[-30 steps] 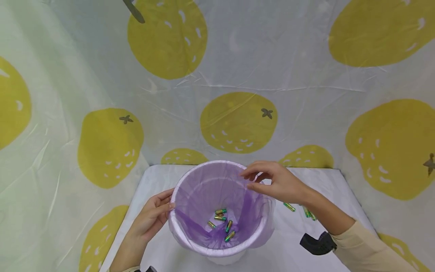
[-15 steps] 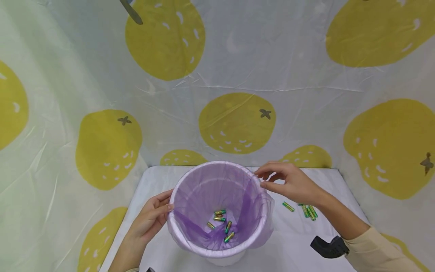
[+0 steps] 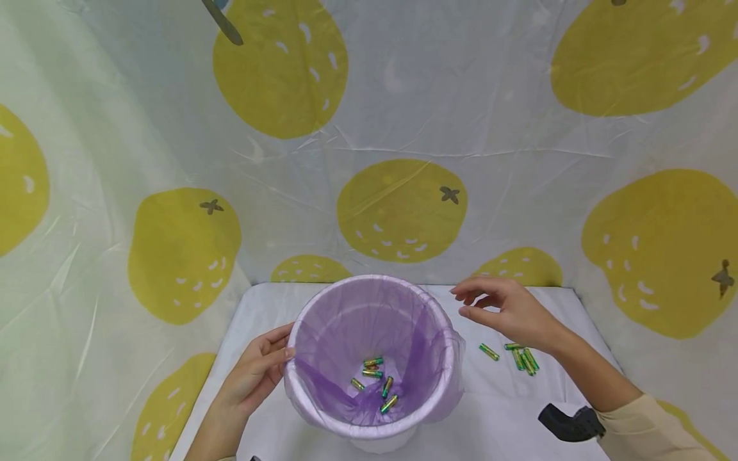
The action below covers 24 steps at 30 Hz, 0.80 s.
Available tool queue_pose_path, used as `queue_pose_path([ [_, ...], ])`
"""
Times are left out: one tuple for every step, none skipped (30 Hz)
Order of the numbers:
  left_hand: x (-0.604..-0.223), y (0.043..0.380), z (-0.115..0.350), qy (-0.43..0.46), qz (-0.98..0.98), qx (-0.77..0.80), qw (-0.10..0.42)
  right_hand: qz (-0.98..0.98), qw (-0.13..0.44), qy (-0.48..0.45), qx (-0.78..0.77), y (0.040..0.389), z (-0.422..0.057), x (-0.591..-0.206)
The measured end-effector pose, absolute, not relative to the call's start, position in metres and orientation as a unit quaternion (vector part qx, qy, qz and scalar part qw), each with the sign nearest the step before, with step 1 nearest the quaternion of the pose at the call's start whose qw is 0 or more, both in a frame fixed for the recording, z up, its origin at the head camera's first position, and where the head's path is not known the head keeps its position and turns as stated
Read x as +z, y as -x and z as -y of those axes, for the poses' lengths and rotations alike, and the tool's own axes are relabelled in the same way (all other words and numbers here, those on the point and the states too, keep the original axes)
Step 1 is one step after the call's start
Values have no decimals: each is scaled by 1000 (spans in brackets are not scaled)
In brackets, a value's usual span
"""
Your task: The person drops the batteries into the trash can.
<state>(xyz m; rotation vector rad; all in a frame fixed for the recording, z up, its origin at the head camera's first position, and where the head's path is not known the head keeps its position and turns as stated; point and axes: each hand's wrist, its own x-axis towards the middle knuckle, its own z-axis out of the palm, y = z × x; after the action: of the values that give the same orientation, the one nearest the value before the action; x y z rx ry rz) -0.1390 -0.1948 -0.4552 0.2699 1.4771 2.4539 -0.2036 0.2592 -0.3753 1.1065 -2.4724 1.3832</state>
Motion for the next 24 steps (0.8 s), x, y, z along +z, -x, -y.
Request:
queue_pose_path([
  [-456, 139, 195, -94, -509, 845, 132, 814, 51, -360, 453, 204, -261, -377],
  [-456, 139, 195, -93, -509, 845, 132, 815, 50, -357, 454, 204, -262, -378],
  [-456, 139, 195, -93, -510, 845, 132, 817, 50, -354, 453, 204, -263, -380],
  [-457, 139, 195, -93, -510, 845, 132, 819, 51, -350, 451, 204, -264, -381],
  [-457, 138, 196, -92, -510, 845, 132, 820, 50, -347, 452, 204, -265, -383],
  [-457, 138, 196, -92, -511, 844, 133, 821, 50, -344, 453, 205, -266, -384],
  [-457, 138, 196, -91, -511, 844, 132, 823, 50, -340, 453, 205, -267, -386],
  [-457, 139, 196, -90, -512, 844, 132, 823, 50, -337, 454, 205, -268, -388],
  [-457, 139, 196, -90, -512, 844, 132, 825, 51, -334, 454, 205, -270, -390],
  [-456, 139, 196, -89, -511, 844, 132, 825, 51, -331, 455, 206, -271, -391],
  [-456, 139, 196, -89, -511, 845, 132, 825, 50, -328, 457, 206, -272, -393],
  [-456, 139, 196, -88, -511, 845, 132, 827, 50, -324, 457, 206, -274, -395],
  [-455, 139, 196, -88, -511, 845, 132, 828, 49, -321, 458, 206, -276, -397],
  [-455, 138, 196, -88, -511, 845, 132, 828, 47, -318, 460, 207, -277, -400],
  [-455, 138, 196, -88, -511, 845, 133, 829, 46, -314, 461, 207, -279, -402],
  [-455, 138, 196, -88, -511, 845, 133, 829, 45, -311, 462, 208, -281, -404],
  [-455, 138, 196, -88, -511, 845, 132, 829, 43, -309, 464, 208, -283, -406],
  [-455, 138, 196, -88, -511, 845, 131, 830, 43, -306, 465, 209, -284, -408],
  [-456, 138, 196, -88, -510, 845, 131, 830, 42, -301, 467, 209, -286, -411],
  [-456, 138, 196, -89, -510, 845, 130, 831, 44, -298, 468, 210, -288, -413],
  [-456, 139, 196, -91, -510, 845, 129, 833, 46, -291, 467, 210, -290, -415],
  [-457, 139, 196, -92, -510, 845, 128, 836, 48, -286, 466, 210, -291, -417],
  [-457, 139, 195, -92, -510, 846, 128, 839, 50, -277, 465, 210, -293, -419],
  [-458, 140, 195, -93, -510, 845, 129, 843, 52, -268, 463, 209, -295, -422],
])
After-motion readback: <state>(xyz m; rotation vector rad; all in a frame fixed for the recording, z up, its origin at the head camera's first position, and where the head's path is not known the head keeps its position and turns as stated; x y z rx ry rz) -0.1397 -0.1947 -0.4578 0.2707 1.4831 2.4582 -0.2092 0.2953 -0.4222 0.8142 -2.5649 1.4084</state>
